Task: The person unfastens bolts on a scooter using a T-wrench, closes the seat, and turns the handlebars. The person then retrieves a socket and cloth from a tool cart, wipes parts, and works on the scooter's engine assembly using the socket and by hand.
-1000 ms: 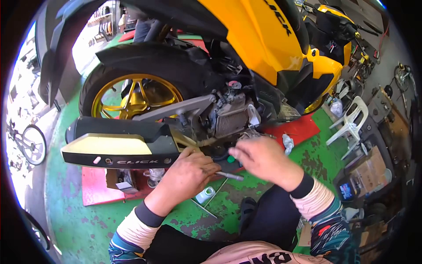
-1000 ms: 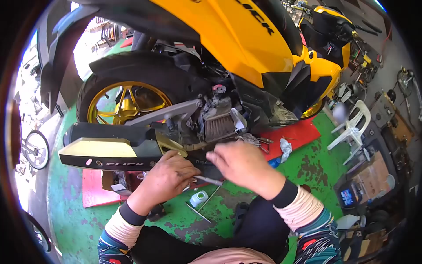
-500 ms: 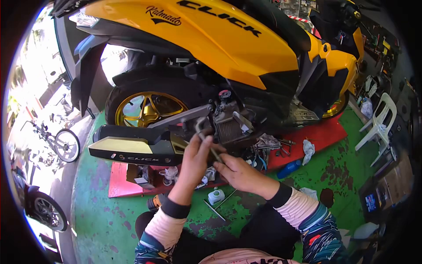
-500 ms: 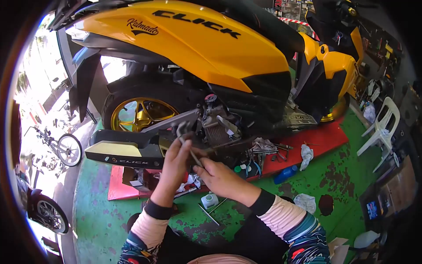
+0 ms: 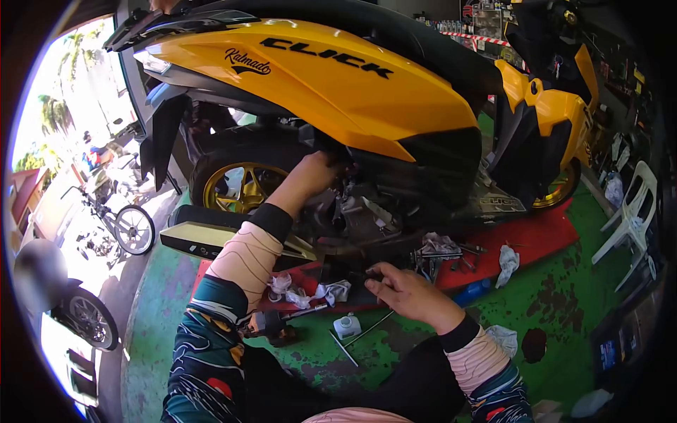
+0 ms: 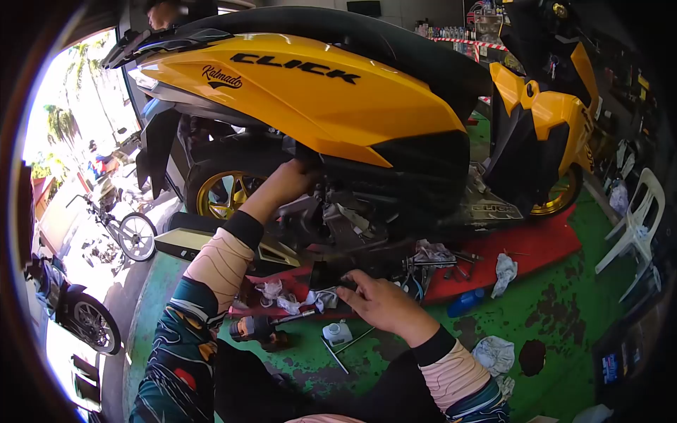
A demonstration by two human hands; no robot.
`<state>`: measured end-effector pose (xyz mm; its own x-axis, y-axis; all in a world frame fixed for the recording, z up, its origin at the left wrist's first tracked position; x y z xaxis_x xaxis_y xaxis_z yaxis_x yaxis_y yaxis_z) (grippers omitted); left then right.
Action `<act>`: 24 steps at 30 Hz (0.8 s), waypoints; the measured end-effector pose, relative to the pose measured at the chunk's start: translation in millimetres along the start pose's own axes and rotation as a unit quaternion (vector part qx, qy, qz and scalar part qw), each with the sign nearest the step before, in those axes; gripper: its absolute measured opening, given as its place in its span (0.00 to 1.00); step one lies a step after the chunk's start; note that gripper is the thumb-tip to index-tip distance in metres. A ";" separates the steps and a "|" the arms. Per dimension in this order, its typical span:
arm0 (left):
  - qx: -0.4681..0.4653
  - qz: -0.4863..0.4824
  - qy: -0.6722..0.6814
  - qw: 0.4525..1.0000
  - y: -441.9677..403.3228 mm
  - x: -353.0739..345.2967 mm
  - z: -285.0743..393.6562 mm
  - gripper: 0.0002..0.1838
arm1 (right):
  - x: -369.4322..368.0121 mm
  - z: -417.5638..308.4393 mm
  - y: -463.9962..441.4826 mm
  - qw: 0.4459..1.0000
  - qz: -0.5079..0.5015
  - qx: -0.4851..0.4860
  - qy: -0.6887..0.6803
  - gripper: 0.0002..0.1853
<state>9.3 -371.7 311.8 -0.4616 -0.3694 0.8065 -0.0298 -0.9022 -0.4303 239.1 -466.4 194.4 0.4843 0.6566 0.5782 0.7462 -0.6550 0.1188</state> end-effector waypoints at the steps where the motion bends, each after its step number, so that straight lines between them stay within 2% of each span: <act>1: 0.002 -0.001 -0.004 1.000 -1.9 4.2 8.2 0.21 | -0.7 -0.7 2.8 1.000 -0.008 0.005 0.002 0.23; 4: 0.126 -0.064 -0.020 0.990 1.9 0.6 10.4 0.21 | 3.7 4.6 6.1 1.000 -0.013 0.005 -0.001 0.24; 8: 0.183 -0.057 -0.002 0.982 -0.9 -4.1 10.8 0.19 | 7.9 0.3 12.3 1.000 -0.018 0.009 -0.002 0.26; 13: 0.176 -0.060 -0.005 0.983 -9.3 -11.6 22.1 0.19 | 8.8 -4.5 20.5 0.999 -0.036 0.009 -0.003 0.28; 16: 0.098 -0.046 -0.119 0.987 -16.2 -5.3 45.6 0.16 | 8.7 -1.6 21.9 0.999 -0.033 0.023 0.003 0.28; 17: 0.098 -0.047 -0.122 0.987 -16.0 -3.4 51.9 0.16 | 8.7 -1.4 22.0 0.999 -0.031 0.029 0.007 0.28; 20: 0.166 -0.139 -0.006 0.976 -5.3 -16.8 61.0 0.17 | 7.1 -2.7 23.5 0.998 -0.047 0.029 -0.001 0.27; 21: 0.168 -0.143 -0.008 0.975 -6.2 -18.8 52.7 0.17 | 6.0 -3.5 23.8 0.998 -0.054 0.029 -0.003 0.27; 24: 0.107 -0.121 -0.027 0.986 -14.4 -15.8 31.4 0.18 | 6.1 -8.2 23.7 0.998 -0.054 0.033 0.000 0.26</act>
<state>44.8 -359.9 317.9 -0.4160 -0.1440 0.8979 0.0581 -0.9896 -0.1318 256.0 -481.0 207.4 0.3989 0.7225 0.5647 0.8231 -0.5535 0.1267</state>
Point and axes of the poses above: each hand's wrist, its own y-axis away from the middle knuckle, its own x-axis out of the back of the hand, z = x × y, the point moved 10 cm from there along -y, towards the middle knuckle, and after that the axes turned 12 degrees about -x, right-handed, at the moved point
